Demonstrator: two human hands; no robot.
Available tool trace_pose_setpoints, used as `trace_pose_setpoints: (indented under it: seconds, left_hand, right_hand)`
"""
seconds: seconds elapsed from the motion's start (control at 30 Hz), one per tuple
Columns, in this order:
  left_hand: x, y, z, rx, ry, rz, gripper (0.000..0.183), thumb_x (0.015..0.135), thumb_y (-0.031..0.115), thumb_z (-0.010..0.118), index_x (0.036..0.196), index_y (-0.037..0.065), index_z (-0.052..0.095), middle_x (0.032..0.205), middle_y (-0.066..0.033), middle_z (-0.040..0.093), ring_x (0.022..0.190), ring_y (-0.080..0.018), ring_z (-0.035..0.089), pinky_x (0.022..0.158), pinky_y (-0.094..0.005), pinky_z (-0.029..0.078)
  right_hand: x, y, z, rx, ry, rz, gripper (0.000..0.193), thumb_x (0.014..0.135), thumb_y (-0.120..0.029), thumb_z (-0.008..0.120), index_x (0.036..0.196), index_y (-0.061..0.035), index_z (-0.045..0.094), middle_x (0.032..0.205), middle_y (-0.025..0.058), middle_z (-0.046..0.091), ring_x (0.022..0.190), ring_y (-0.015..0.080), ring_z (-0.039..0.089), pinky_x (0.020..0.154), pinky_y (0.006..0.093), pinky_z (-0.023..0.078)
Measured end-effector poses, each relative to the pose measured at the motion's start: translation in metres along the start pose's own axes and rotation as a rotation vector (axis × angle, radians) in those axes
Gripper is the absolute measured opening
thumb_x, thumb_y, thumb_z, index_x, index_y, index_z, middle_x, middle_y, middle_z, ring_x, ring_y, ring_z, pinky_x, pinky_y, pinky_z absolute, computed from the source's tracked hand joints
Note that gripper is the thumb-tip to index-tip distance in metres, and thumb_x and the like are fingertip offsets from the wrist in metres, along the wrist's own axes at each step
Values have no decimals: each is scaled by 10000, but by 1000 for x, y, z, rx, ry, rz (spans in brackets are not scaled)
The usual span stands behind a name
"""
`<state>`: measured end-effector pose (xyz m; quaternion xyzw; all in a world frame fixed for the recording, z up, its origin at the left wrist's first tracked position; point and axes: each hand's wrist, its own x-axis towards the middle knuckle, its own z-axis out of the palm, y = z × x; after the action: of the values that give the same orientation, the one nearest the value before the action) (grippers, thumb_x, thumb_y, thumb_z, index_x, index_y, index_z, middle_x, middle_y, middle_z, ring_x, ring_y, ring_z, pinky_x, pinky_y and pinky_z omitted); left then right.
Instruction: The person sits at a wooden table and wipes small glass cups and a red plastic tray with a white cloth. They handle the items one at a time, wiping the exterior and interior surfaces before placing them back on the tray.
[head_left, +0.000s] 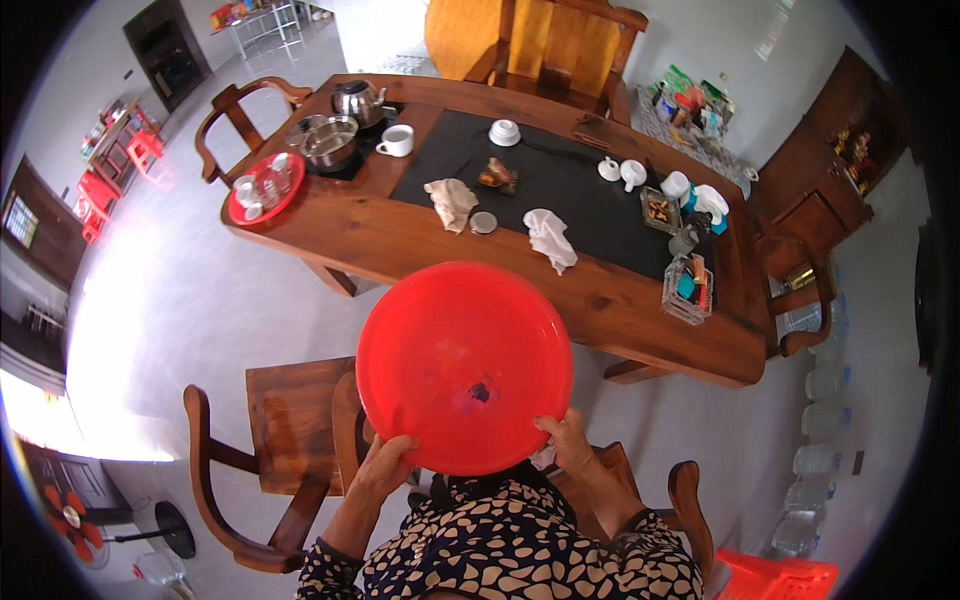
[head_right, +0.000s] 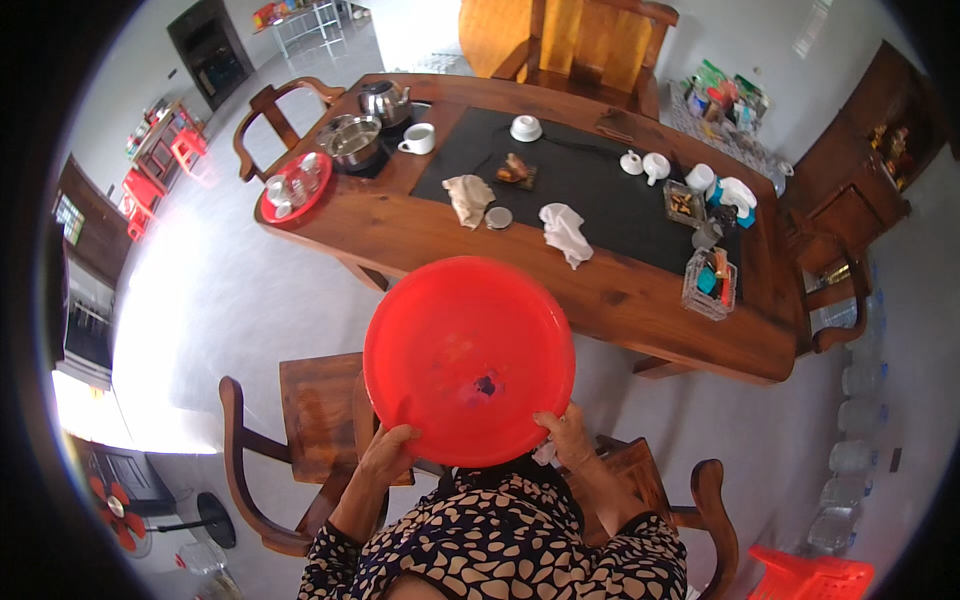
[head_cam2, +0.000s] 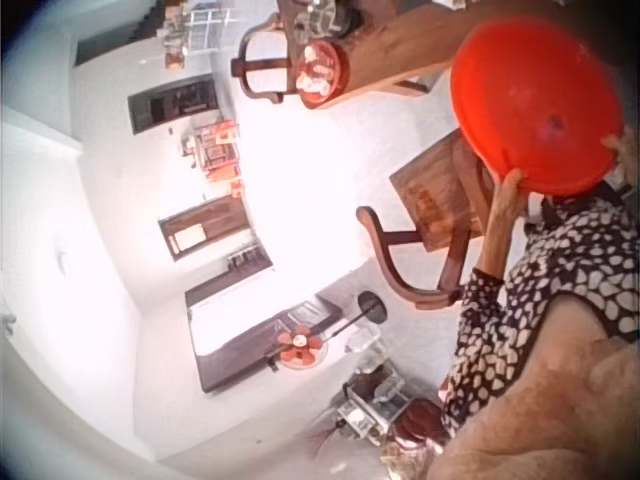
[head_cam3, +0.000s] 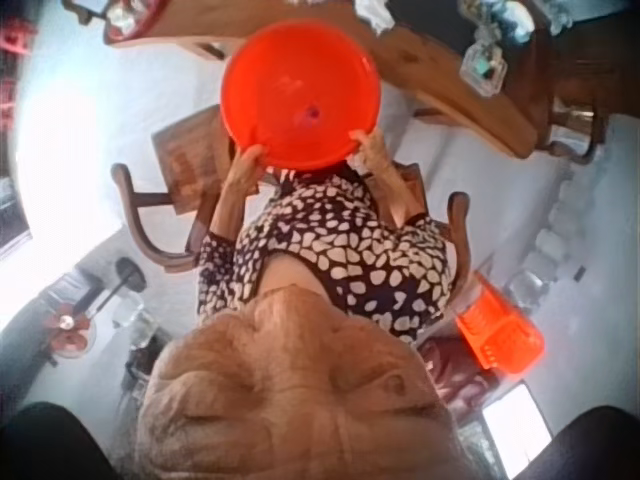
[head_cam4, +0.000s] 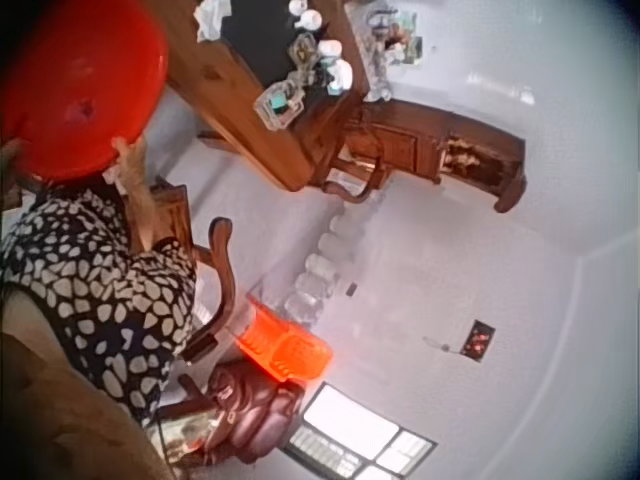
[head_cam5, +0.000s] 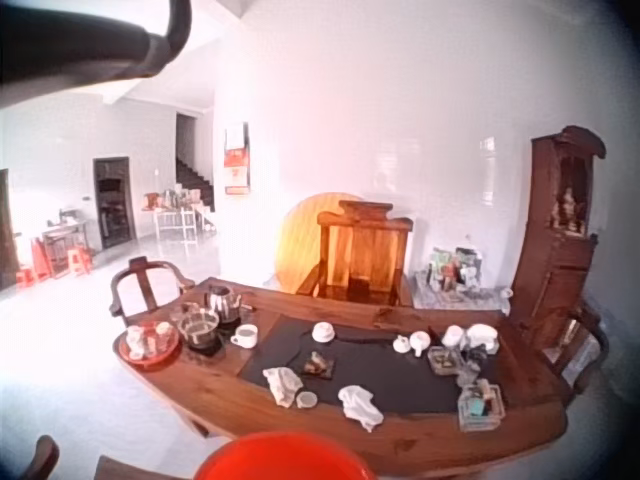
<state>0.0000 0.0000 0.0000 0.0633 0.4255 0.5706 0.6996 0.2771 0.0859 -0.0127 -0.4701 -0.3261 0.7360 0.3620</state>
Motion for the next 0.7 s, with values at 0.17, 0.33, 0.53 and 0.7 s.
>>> trace_pose_setpoints:
  seconds: [0.17,0.33,0.53,0.7]
  left_hand:
    - [77,-15,38,-23,-26,-175,610,760,-111,529,1334,39,389,1299,-108,508,1166,-276,523,991,-406,445]
    - [122,-35,79,18,-94,-284,562,765,-94,538,1296,56,432,1240,-103,539,1124,-273,548,943,-458,471]
    - [175,-55,106,86,-154,-366,538,755,-74,543,1271,46,448,1215,-113,554,1104,-287,561,902,-462,501]
    - [208,-63,123,116,-210,-391,536,771,-94,516,1283,46,439,1254,-111,535,1142,-276,541,948,-467,477]
  right_hand:
    - [28,-22,-51,53,140,-86,211,783,-75,609,969,26,605,872,41,621,771,125,570,711,258,459]
    - [30,-28,-96,73,299,-103,195,773,-67,601,947,20,616,864,47,629,782,128,578,723,263,463]
    - [44,-34,-128,157,413,-128,175,788,-61,598,933,36,603,846,58,628,741,127,583,647,264,470]
    - [59,-46,-147,219,426,-137,214,781,-48,592,981,27,594,867,61,627,744,130,585,654,273,477]
